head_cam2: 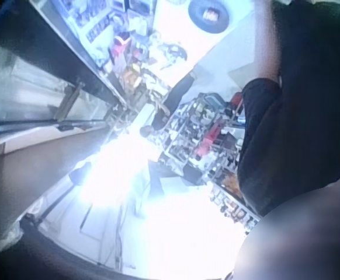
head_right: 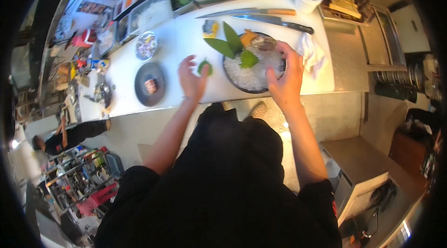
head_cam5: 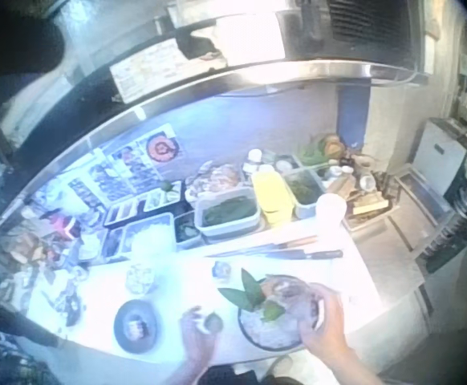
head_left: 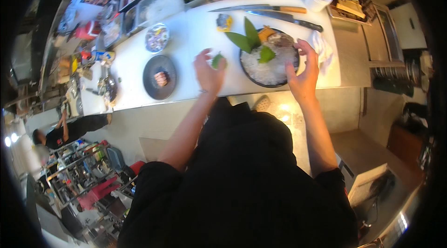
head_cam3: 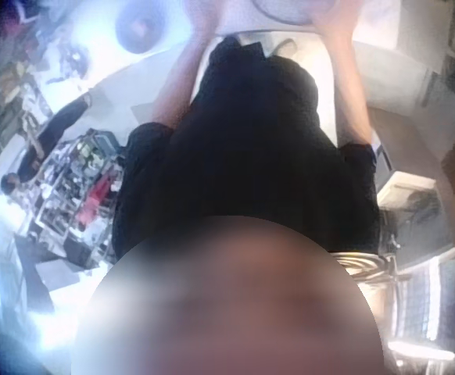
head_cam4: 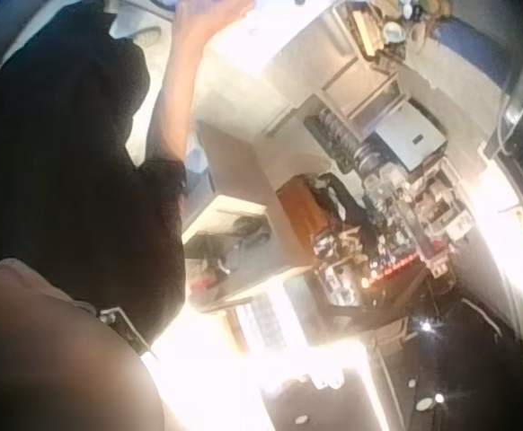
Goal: The person assembles a sushi bowl by arranging green leaves, sliced fish, and garnishes on a bed of ice in a bowl. They handle each item by hand, placing them carefully to create a visually appealing presentation.
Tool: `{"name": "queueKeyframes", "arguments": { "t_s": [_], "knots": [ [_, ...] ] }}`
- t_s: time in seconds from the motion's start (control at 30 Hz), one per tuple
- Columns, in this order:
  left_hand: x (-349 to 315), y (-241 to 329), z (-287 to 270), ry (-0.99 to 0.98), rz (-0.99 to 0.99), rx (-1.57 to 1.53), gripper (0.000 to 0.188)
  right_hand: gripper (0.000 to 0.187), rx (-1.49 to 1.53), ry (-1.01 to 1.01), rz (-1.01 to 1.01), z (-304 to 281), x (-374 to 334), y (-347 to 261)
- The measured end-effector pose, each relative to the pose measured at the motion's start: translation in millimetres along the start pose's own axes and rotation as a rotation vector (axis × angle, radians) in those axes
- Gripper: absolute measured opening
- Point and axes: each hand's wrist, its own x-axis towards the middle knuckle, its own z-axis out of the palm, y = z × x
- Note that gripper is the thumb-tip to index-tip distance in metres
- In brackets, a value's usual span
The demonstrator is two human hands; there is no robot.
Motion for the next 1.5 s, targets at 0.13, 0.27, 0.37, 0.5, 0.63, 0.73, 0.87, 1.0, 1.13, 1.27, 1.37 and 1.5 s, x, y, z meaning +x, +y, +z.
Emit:
{"name": "queueKeyframes", "arguments": {
  "t_s": [0.13, 0.27, 0.37, 0.5, 0.63, 0.73, 0.87, 1.0, 1.13, 1.27, 1.37, 1.5],
  "knots": [
    [5, -86, -3, -0.335, 0.047, 0.219, 0.029, 0.039, 0.170, 0.058, 0.214, -20, -42, 17],
    [-20, -37, -27, -0.376, -0.289, -0.369, 0.016, 0.037, 0.348, -0.133, 0.436, -19, -84, 10],
    [-53, 33, -34, -0.359, -0.235, -0.687, 0.026, 0.051, 0.568, -0.219, 0.542, -12, -84, -10],
    [-71, 130, -5, -0.434, -0.116, -0.796, 0.037, 0.070, 0.755, -0.234, 0.619, -10, -62, -5],
    [-69, 145, 41, -0.408, 0.002, -0.442, 0.050, 0.064, 0.313, -0.158, 0.402, -16, -46, 26],
    [-69, 146, 56, -0.253, 0.224, -0.230, 0.055, 0.057, 0.091, -0.095, 0.118, -10, -43, 46],
    [-68, 145, 63, -0.233, 0.221, -0.165, 0.056, 0.063, -0.064, -0.080, -0.017, -2, -38, 58],
    [-66, 143, 63, -0.115, 0.330, -0.198, 0.063, 0.070, -0.076, -0.119, -0.043, -8, -36, 54],
    [-65, 139, 72, -0.214, 0.300, -0.226, 0.060, 0.075, -0.037, -0.114, -0.049, -2, -38, 72],
    [-60, 134, 41, -0.235, 0.325, -0.288, 0.057, 0.074, 0.072, -0.039, -0.090, -2, -38, 65],
    [-51, 94, -31, -0.254, 0.331, -0.218, 0.050, 0.061, 0.026, 0.068, -0.013, -16, -41, 15],
    [-4, -47, -114, -0.123, 0.196, 0.043, 0.053, 0.042, 0.170, 0.031, -0.097, 7, -59, -30]
  ]
}}
